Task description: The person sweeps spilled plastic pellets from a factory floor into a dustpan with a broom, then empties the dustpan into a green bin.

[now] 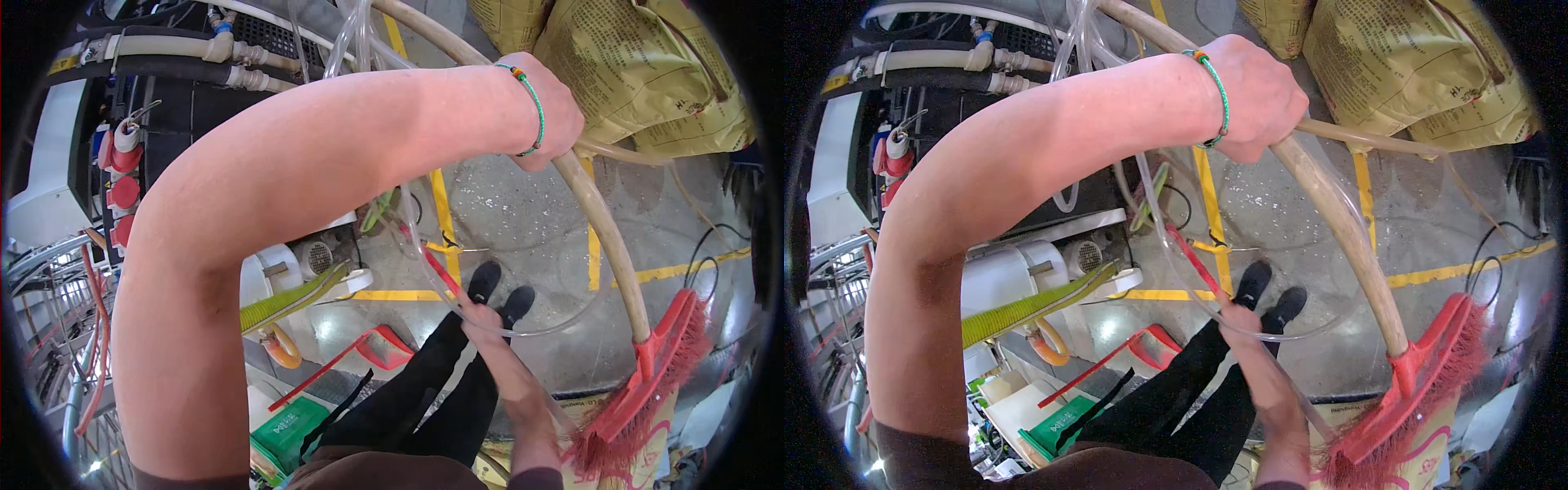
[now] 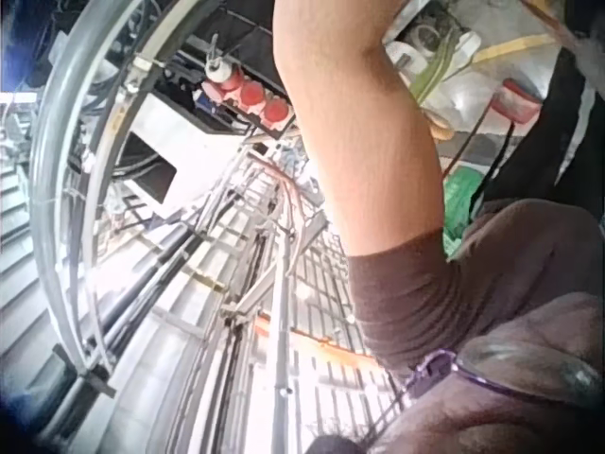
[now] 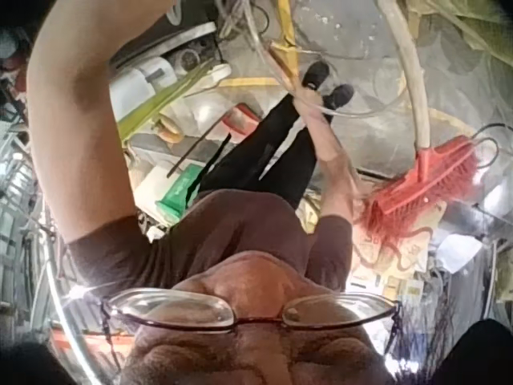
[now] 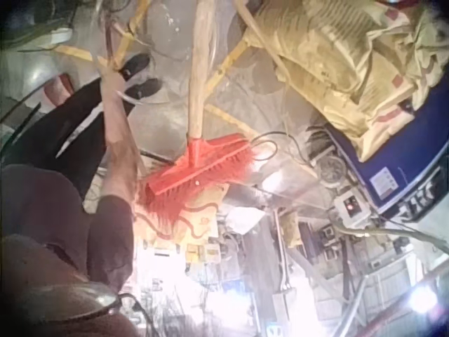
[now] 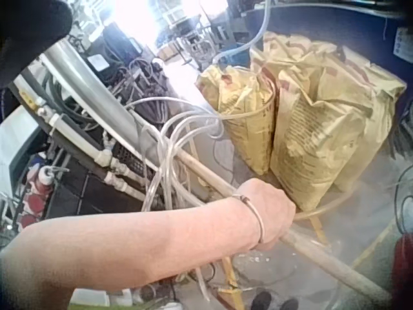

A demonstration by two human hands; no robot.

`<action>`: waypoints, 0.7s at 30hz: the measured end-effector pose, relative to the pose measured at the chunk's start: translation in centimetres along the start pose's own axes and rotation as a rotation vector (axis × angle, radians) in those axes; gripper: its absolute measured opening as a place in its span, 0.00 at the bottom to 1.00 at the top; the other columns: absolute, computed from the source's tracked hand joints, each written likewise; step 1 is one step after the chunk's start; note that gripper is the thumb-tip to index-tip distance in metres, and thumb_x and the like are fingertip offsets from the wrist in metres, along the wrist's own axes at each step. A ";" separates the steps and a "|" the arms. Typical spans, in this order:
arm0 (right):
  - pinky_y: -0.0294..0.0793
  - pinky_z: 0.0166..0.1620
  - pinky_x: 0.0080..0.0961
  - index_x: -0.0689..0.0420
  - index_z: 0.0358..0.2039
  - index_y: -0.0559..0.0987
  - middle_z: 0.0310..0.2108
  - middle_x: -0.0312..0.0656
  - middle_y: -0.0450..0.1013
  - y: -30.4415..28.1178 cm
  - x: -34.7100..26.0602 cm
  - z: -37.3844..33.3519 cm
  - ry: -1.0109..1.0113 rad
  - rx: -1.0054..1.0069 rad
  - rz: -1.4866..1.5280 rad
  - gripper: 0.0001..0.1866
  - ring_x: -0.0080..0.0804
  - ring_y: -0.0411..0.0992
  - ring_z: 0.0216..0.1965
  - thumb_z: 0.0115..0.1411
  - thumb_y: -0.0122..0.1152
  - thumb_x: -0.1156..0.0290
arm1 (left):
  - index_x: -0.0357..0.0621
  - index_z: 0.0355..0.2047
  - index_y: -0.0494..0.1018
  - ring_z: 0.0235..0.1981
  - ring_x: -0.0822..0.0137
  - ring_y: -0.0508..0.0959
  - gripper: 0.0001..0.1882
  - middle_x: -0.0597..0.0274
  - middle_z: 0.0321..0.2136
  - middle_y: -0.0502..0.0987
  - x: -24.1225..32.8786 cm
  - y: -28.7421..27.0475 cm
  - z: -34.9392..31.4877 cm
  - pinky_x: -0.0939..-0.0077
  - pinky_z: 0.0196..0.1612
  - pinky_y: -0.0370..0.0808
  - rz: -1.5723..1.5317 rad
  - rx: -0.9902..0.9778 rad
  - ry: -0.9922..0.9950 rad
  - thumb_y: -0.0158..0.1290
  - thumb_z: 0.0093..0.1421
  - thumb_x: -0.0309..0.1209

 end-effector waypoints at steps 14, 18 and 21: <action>0.68 0.31 0.47 0.34 0.56 0.56 0.23 0.52 0.72 1.4 13.2 -23.2 0.377 -0.061 0.031 0.25 0.53 0.71 0.26 0.56 0.45 0.62 | 0.46 0.32 0.75 0.33 0.59 0.77 0.13 0.58 0.30 0.77 2.3 -2.9 -0.9 0.66 0.34 0.74 0.031 0.108 -0.098 0.49 0.44 0.29; 0.68 0.26 0.48 0.35 0.55 0.57 0.18 0.53 0.70 2.8 11.3 -19.9 0.148 0.069 0.058 0.25 0.54 0.69 0.21 0.56 0.46 0.64 | 0.43 0.24 0.76 0.32 0.58 0.77 0.09 0.53 0.26 0.77 2.9 -6.3 -0.6 0.68 0.33 0.74 0.011 0.183 -0.131 0.49 0.43 0.30; 0.68 0.20 0.42 0.40 0.52 0.62 0.14 0.47 0.69 4.9 6.7 -11.5 -0.111 0.205 -0.020 0.22 0.46 0.70 0.17 0.54 0.47 0.65 | 0.42 0.26 0.76 0.33 0.58 0.77 0.11 0.52 0.28 0.77 4.2 -6.8 0.2 0.68 0.34 0.74 -0.001 0.189 -0.106 0.49 0.42 0.30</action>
Point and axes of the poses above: each hand's wrist, its own z-axis towards the middle knuckle, its own y-axis out of the palm, x = y × z, the point moved 7 cm from there along z, towards the middle knuckle
